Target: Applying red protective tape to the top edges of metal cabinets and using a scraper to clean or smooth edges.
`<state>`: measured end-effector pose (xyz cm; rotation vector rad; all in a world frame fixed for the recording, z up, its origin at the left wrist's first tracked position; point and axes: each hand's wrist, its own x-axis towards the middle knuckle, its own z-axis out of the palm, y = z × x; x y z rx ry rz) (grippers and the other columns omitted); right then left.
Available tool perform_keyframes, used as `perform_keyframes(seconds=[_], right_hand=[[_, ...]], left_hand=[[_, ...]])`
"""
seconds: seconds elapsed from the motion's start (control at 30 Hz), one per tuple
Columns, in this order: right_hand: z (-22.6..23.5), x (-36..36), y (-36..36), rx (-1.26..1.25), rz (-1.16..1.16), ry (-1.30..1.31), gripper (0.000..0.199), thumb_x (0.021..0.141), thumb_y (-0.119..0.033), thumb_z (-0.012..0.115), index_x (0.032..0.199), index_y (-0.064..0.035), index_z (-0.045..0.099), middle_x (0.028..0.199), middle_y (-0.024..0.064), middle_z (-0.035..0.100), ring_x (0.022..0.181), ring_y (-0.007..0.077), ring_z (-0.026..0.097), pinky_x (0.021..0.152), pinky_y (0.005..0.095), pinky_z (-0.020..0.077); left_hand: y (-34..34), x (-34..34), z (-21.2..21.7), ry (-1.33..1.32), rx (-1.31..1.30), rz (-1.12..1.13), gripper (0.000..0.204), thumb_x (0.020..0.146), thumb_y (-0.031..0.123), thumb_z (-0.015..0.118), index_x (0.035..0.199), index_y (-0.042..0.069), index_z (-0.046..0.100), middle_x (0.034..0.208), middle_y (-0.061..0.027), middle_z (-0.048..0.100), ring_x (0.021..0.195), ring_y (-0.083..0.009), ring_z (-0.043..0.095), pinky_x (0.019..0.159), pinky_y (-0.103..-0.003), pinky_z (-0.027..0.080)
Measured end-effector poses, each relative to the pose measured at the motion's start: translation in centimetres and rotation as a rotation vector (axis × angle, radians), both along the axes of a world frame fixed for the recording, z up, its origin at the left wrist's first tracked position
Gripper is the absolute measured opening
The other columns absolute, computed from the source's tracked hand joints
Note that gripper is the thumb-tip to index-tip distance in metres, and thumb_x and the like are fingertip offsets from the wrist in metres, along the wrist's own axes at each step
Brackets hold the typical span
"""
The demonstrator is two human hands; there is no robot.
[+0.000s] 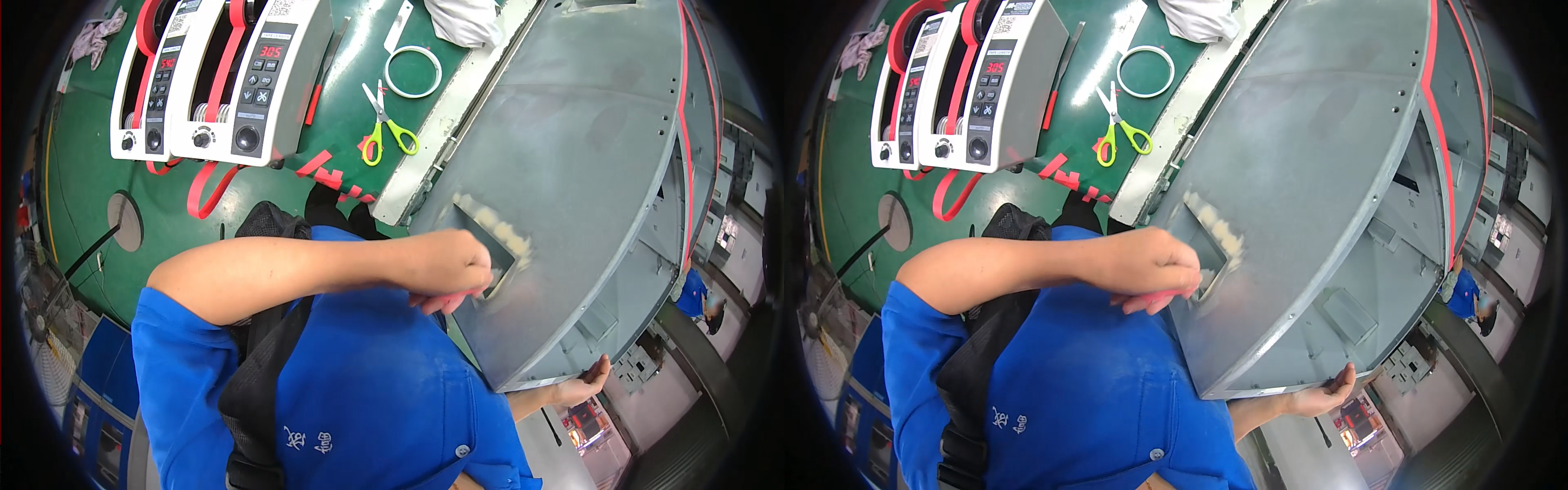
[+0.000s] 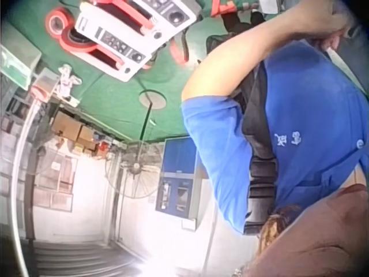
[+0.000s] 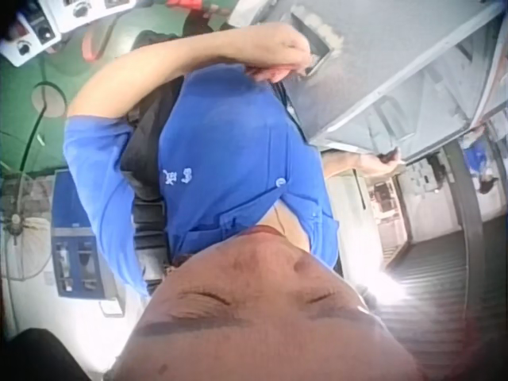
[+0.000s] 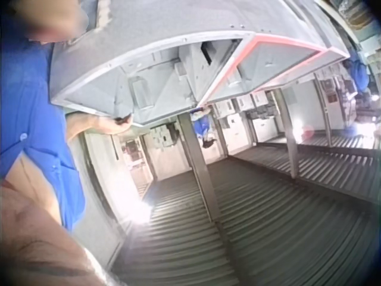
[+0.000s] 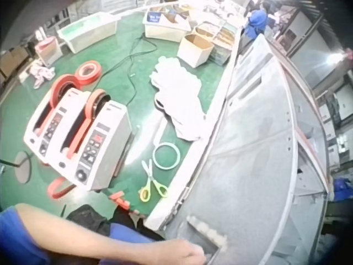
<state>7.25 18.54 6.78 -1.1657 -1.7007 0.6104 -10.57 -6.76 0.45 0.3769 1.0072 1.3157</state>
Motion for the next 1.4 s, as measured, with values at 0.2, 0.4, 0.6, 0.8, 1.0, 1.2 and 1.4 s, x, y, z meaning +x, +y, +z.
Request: perform_keyframes(seconds=[0.2, 0.4, 0.6, 0.8, 1.0, 1.2, 1.4], right_hand=[[-0.2, 0.0, -0.4, 0.064, 0.004, -0.078, 0.032, 0.088, -0.014, 0.035, 0.103, 0.0064, 0.055, 0.104, 0.0121, 0.056, 0.101, 0.0206, 0.051, 0.089, 0.0307, 0.041], [-0.7, 0.4, -0.5, 0.211, 0.058, -0.236, 0.03, 0.087, -0.008, 0.033, 0.105, 0.0056, 0.054, 0.104, 0.0123, 0.058, 0.1, 0.0215, 0.054, 0.093, 0.0306, 0.0402], [-0.2, -0.1, -0.7, 0.133, 0.005, -0.157, 0.031, 0.087, -0.008, 0.034, 0.103, 0.0047, 0.056, 0.103, 0.0114, 0.058, 0.099, 0.0209, 0.054, 0.091, 0.0299, 0.0408], [-0.2, -0.5, -0.8, 0.119, -0.025, -0.147, 0.031, 0.087, -0.009, 0.034, 0.102, 0.0043, 0.058, 0.102, 0.0111, 0.059, 0.099, 0.0207, 0.054, 0.09, 0.0293, 0.0417], [-0.1, 0.1, -0.1, 0.087, -0.02, -0.112, 0.031, 0.087, -0.01, 0.035, 0.101, 0.0051, 0.058, 0.102, 0.0117, 0.059, 0.098, 0.0214, 0.055, 0.09, 0.0297, 0.0426], [-0.2, 0.1, -0.2, 0.105, -0.022, -0.116, 0.031, 0.087, -0.01, 0.035, 0.102, 0.0055, 0.057, 0.102, 0.0121, 0.059, 0.098, 0.0216, 0.055, 0.09, 0.0297, 0.0426], [-0.1, -0.1, -0.4, 0.111, -0.006, -0.178, 0.03, 0.088, -0.01, 0.034, 0.105, 0.0069, 0.053, 0.105, 0.0124, 0.056, 0.101, 0.0214, 0.052, 0.091, 0.0305, 0.0407]], left_hand=[[0.0, 0.3, 0.2, 0.032, 0.019, -0.111, 0.023, 0.083, 0.015, 0.037, 0.074, -0.001, 0.05, 0.052, -0.007, 0.055, 0.036, -0.0134, 0.05, 0.033, -0.026, 0.04], [0.3, -0.9, 0.9, 0.033, -0.049, -0.089, 0.022, 0.082, 0.014, 0.037, 0.073, -0.002, 0.05, 0.053, -0.008, 0.055, 0.037, -0.0145, 0.051, 0.033, -0.026, 0.041], [0.5, -0.9, 0.9, 0.113, -0.029, -0.193, 0.023, 0.081, 0.014, 0.037, 0.074, -0.003, 0.051, 0.053, -0.0083, 0.055, 0.037, -0.0153, 0.051, 0.034, -0.027, 0.042], [0.5, -1.2, 1.0, 0.112, -0.046, -0.153, 0.024, 0.081, 0.014, 0.037, 0.072, -0.004, 0.049, 0.053, -0.01, 0.055, 0.037, -0.0163, 0.051, 0.035, -0.029, 0.042], [0.7, -1.4, 1.4, 0.113, -0.111, -0.184, 0.025, 0.082, 0.014, 0.037, 0.073, -0.005, 0.05, 0.053, -0.0106, 0.056, 0.036, -0.0179, 0.052, 0.035, -0.029, 0.043], [1.0, -1.0, 1.1, 0.231, -0.031, -0.299, 0.027, 0.085, 0.017, 0.037, 0.076, -0.005, 0.051, 0.055, -0.0113, 0.056, 0.044, -0.0196, 0.056, 0.037, -0.031, 0.043], [-0.1, -0.9, 0.6, 0.04, -0.063, 0.113, 0.029, 0.091, 0.026, 0.038, 0.087, 0.001, 0.053, 0.069, -0.0082, 0.059, 0.051, -0.0132, 0.055, 0.049, -0.026, 0.044]])
